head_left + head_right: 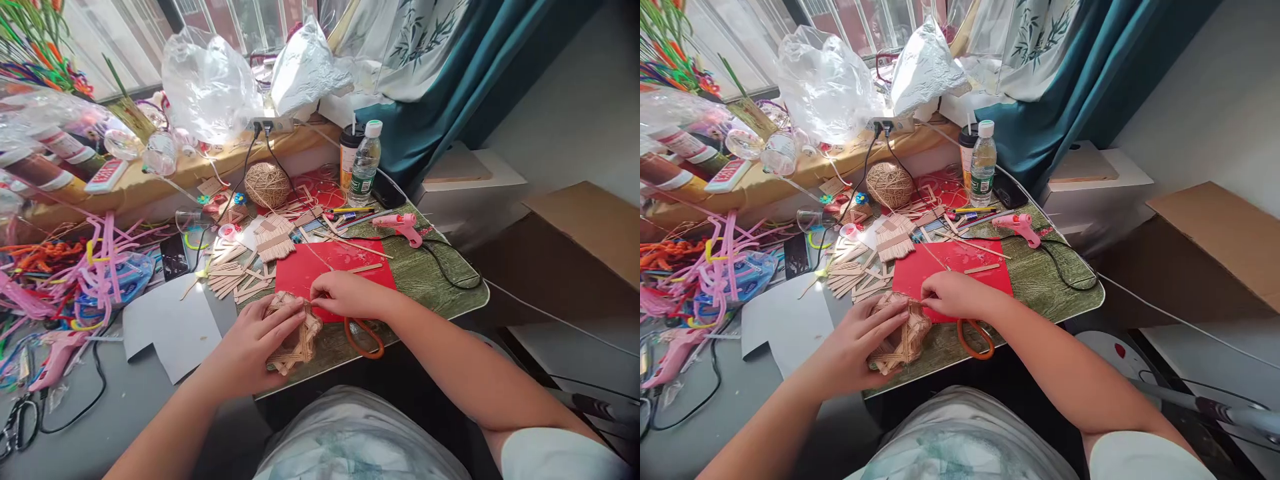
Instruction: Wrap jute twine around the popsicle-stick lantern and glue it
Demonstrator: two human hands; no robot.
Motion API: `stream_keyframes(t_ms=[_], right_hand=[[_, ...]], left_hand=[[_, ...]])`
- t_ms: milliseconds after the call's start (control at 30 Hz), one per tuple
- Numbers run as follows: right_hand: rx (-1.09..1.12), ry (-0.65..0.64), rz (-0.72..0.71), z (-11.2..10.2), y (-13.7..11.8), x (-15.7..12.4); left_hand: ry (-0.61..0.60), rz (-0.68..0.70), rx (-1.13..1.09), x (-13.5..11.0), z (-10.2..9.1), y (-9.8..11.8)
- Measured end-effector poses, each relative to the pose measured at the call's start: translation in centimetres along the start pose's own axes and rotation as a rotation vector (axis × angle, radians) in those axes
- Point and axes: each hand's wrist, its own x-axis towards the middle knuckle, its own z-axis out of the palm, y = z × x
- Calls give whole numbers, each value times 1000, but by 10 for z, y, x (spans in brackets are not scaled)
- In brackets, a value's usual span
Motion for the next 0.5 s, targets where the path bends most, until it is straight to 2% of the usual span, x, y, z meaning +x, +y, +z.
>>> stream_keyframes(t_ms=[133,300,500], right_hand=[[-41,-18,61,12,5,5],[-127,-67,55,16,2,12],[-167,-100,28,14,2,18]], left_hand=[[-66,-21,94,4,9,0],[-114,-32,125,5,17,-6],[-78,80,175,-1,20,-10]])
